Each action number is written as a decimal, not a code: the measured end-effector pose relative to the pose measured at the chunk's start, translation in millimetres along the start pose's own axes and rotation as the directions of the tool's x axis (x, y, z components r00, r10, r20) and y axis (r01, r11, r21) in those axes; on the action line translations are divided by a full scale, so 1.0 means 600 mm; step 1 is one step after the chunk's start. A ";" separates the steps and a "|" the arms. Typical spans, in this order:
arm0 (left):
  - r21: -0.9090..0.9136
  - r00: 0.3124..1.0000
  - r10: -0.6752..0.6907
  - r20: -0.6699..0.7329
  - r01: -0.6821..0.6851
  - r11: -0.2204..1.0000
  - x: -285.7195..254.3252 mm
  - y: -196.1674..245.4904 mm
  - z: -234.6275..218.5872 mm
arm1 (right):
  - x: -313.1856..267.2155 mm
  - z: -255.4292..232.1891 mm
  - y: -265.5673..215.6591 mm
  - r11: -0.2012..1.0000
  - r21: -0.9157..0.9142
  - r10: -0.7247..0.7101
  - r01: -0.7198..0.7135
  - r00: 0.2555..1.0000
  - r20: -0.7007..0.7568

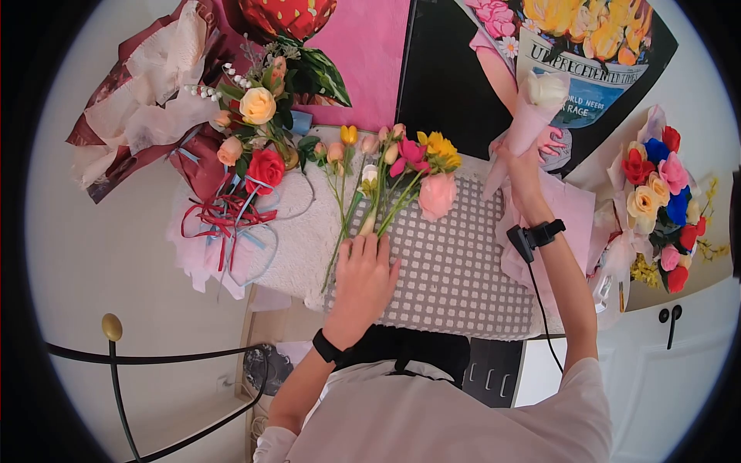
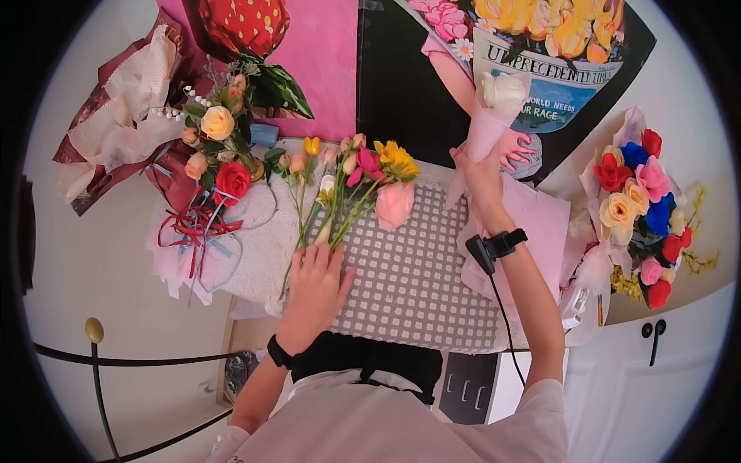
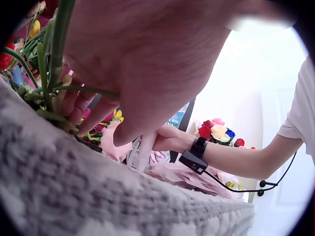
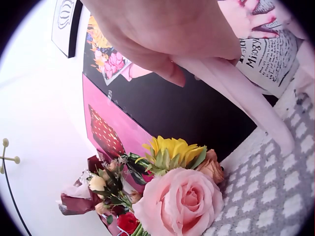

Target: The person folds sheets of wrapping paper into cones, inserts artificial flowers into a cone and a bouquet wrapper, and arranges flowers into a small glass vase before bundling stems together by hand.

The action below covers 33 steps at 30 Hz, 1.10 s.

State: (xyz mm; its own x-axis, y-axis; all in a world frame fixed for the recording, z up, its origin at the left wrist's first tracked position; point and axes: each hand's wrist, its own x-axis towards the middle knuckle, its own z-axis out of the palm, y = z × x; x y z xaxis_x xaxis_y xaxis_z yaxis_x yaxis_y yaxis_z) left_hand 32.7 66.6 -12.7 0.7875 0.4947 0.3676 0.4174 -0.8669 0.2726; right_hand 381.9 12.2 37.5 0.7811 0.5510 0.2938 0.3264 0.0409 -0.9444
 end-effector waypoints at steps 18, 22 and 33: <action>-0.464 0.929 0.363 -0.072 -0.353 0.812 -0.044 0.099 0.036 | 0.001 0.008 -0.004 0.988 0.120 0.096 -0.093 0.995 -0.020; -0.612 0.939 0.342 -0.014 -0.279 0.740 -0.040 0.096 0.069 | 0.022 -0.003 -0.012 0.977 0.206 0.014 -0.049 0.986 0.167; -0.648 0.971 0.235 -0.053 -0.213 0.732 -0.040 0.092 0.079 | 0.064 -0.030 0.050 0.971 0.196 0.085 -0.141 0.959 0.270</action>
State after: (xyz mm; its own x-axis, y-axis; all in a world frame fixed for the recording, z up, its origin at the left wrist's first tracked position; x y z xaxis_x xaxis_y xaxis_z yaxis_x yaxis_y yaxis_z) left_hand 58.2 3.9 -49.0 0.8381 0.2800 0.4683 -0.1557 -0.6998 0.6971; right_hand 431.5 19.5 23.1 0.6335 0.7567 0.1616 0.1025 0.1249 -0.9869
